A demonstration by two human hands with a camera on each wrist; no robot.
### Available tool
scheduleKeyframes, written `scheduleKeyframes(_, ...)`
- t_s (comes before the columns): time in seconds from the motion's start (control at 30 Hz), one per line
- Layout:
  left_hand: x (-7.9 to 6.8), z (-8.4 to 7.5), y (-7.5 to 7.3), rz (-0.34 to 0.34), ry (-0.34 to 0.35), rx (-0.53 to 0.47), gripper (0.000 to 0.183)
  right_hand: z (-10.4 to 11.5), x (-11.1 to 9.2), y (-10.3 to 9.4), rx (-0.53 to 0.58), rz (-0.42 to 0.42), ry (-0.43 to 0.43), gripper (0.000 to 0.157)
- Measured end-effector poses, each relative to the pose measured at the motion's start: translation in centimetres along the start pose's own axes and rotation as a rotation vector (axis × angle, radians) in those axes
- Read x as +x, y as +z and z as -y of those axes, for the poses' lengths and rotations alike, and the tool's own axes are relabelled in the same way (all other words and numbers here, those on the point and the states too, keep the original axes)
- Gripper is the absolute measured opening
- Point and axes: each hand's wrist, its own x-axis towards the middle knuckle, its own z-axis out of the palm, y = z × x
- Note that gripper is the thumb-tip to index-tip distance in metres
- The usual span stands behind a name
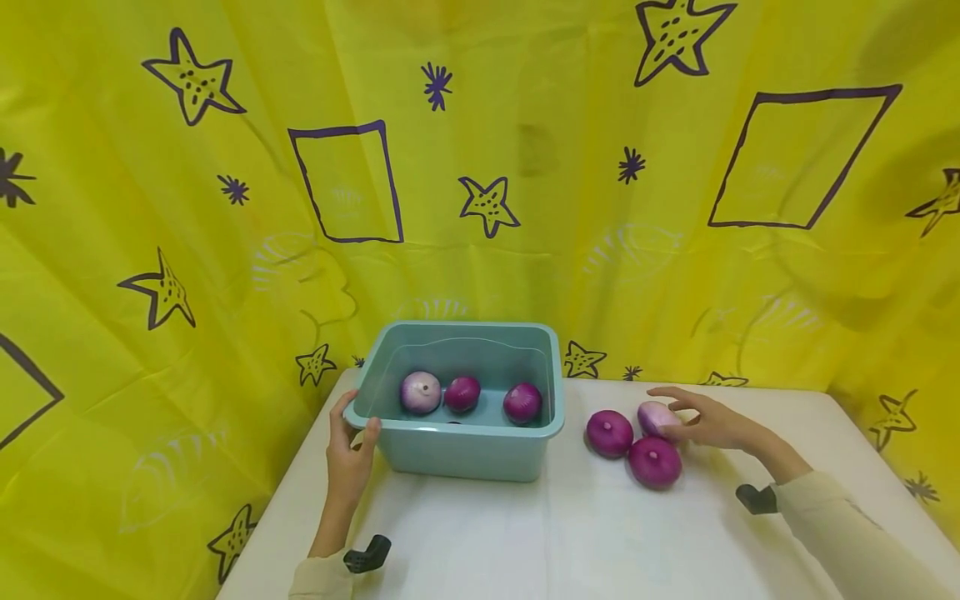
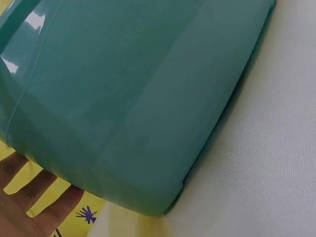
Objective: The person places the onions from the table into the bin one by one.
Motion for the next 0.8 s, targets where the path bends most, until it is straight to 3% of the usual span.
scheduleKeyframes(0.3,0.09,-0.18,0.0,0.005,-0.006,-0.011,0.06,-0.61,0.22,0.14,0.073,0.029,0.021,0.061)
scheduleKeyframes(0.8,-0.02,-0.24,-0.07,0.009,-0.018,-0.005,0.06,-0.65,0.19,0.28,0.07,0.029,0.007,0.058)
